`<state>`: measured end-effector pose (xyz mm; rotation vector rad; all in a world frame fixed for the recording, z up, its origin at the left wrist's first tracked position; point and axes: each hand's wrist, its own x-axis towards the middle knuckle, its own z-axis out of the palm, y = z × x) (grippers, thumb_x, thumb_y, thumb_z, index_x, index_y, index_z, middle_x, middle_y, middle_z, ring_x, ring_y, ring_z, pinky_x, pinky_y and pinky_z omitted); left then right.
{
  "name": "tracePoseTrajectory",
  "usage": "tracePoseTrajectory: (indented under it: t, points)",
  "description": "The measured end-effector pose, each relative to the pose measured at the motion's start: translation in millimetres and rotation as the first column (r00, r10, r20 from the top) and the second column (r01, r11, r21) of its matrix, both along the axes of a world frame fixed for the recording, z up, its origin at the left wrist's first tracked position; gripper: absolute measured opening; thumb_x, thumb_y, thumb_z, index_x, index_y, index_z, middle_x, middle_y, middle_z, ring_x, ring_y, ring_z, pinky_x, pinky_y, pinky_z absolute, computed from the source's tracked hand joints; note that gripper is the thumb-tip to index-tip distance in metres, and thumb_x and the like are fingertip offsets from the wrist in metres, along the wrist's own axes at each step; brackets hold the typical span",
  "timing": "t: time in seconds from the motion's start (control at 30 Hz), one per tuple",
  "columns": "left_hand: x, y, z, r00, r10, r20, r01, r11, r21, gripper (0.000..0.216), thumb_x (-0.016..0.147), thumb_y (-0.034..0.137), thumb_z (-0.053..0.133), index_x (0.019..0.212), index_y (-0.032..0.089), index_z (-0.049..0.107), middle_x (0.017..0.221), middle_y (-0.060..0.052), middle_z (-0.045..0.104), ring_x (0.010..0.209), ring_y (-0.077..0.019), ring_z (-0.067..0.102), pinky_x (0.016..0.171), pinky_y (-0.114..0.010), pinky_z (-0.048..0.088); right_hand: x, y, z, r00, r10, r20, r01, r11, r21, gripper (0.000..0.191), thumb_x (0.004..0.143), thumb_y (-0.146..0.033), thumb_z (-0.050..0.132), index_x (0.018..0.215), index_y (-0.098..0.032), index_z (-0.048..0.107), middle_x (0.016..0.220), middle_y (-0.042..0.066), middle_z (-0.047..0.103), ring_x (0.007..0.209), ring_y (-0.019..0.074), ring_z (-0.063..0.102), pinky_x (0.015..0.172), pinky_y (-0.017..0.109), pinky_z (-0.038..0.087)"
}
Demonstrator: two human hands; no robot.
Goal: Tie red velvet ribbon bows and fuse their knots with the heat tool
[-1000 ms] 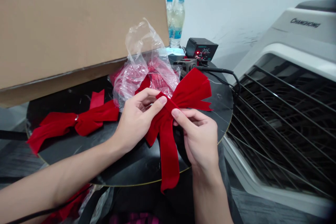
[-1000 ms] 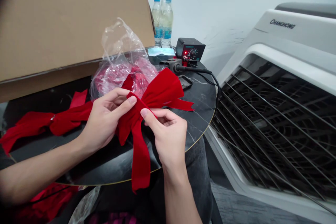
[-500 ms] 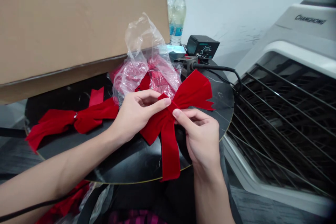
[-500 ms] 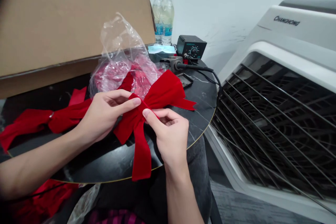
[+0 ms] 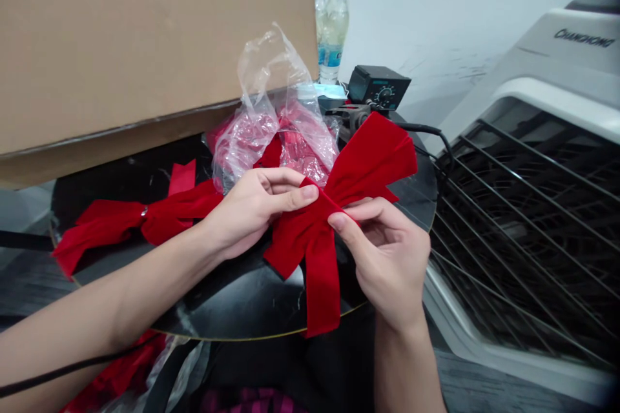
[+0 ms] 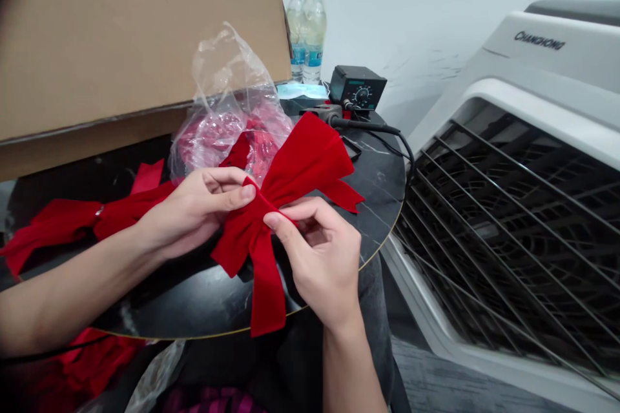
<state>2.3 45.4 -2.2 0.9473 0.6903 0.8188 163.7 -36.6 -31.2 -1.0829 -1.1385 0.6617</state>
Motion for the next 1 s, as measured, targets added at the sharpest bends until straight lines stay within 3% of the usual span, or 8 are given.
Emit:
tracePoseTrajectory:
  t: [0.1, 0.27, 0.43, 0.6, 0.8, 0.9, 1.0]
  points:
    - [-2.1, 4.7, -0.8, 0.996, -0.093, -0.016, 0.092, 0.995, -0.05, 0.026, 0.061, 0.013, 0.097, 0.078, 0.015, 0.077, 0.072, -0.002, 0.076, 0.064, -0.0107, 0.069, 0.063, -0.018, 0.055, 5.6, -0.9, -0.8, 0.998, 0.023, 0.06, -0.024, 1.0, 0.017, 0.012, 0.087, -0.023, 0.081, 0.081, -0.023, 0.071, 0.075, -0.001, 0.071, 0.067, 0.013, 0.066, 0.061, 0.025, 0.054]
    - [-8.3, 10.4, -0.4, 0.969, -0.242, -0.042, 0.239, 0.969, -0.067, 0.028, 0.071, 0.017, 0.092, 0.087, 0.021, 0.069, 0.073, 0.002, 0.07, 0.067, -0.0117, 0.069, 0.064, -0.02, 0.053, 13.9, -2.7, -3.7, 0.988, 0.101, 0.113, -0.101, 0.995, 0.0, 0.013, 0.086, -0.024, 0.082, 0.081, -0.024, 0.071, 0.075, -0.003, 0.071, 0.065, 0.011, 0.065, 0.058, 0.023, 0.051]
    - [-11.7, 10.4, -1.0, 0.947, -0.321, 0.014, 0.322, 0.946, -0.036, 0.031, 0.072, 0.015, 0.092, 0.073, 0.018, 0.061, 0.071, 0.003, 0.066, 0.063, -0.0074, 0.062, 0.06, -0.015, 0.049, 15.2, -2.7, -4.8, 0.987, 0.144, 0.067, -0.145, 0.989, 0.008, 0.014, 0.083, -0.026, 0.086, 0.08, -0.025, 0.072, 0.074, -0.002, 0.071, 0.061, 0.0124, 0.064, 0.054, 0.025, 0.05]
    - [-9.2, 8.2, -6.0, 0.962, -0.271, -0.039, 0.27, 0.963, -0.008, 0.028, 0.061, 0.014, 0.097, 0.075, 0.019, 0.073, 0.075, 0.0, 0.071, 0.07, -0.0118, 0.068, 0.07, -0.021, 0.055, 16.8, -4.0, -3.5, 0.987, 0.138, 0.08, -0.14, 0.99, 0.013, 0.015, 0.081, -0.025, 0.087, 0.08, -0.025, 0.072, 0.075, -0.001, 0.072, 0.062, 0.0138, 0.066, 0.055, 0.026, 0.052]
    - [-10.6, 7.5, -3.8, 0.958, -0.196, -0.207, 0.241, 0.946, 0.218, 0.01, 0.076, 0.023, 0.089, 0.084, 0.019, 0.085, 0.092, -0.007, 0.082, 0.085, -0.0193, 0.075, 0.082, -0.027, 0.059, 26.2, -9.9, 1.3, 0.968, 0.111, 0.225, -0.113, 0.994, -0.005, 0.011, 0.086, -0.022, 0.082, 0.084, -0.024, 0.072, 0.079, -0.002, 0.071, 0.066, 0.0128, 0.066, 0.06, 0.025, 0.052]
    - [-12.0, 6.0, 0.4, 0.945, -0.192, -0.266, 0.262, 0.929, 0.261, 0.015, 0.078, 0.027, 0.087, 0.092, 0.021, 0.087, 0.096, -0.009, 0.083, 0.086, -0.024, 0.077, 0.082, -0.034, 0.061, 31.2, -11.6, 6.7, 0.949, 0.104, 0.296, -0.102, 0.995, -0.02, 0.009, 0.089, -0.024, 0.08, 0.085, -0.024, 0.072, 0.079, -0.001, 0.071, 0.067, 0.0131, 0.065, 0.061, 0.025, 0.052]
    - [-11.4, 3.3, 2.4, 0.937, -0.161, -0.311, 0.261, 0.914, 0.312, 0.025, 0.069, 0.022, 0.093, 0.093, 0.021, 0.086, 0.095, -0.009, 0.082, 0.085, -0.0252, 0.076, 0.08, -0.035, 0.062, 34.4, -12.3, 12.5, 0.922, 0.101, 0.373, -0.099, 0.995, -0.025, 0.009, 0.09, -0.023, 0.08, 0.087, -0.025, 0.072, 0.08, -0.002, 0.071, 0.067, 0.0118, 0.065, 0.063, 0.024, 0.053]
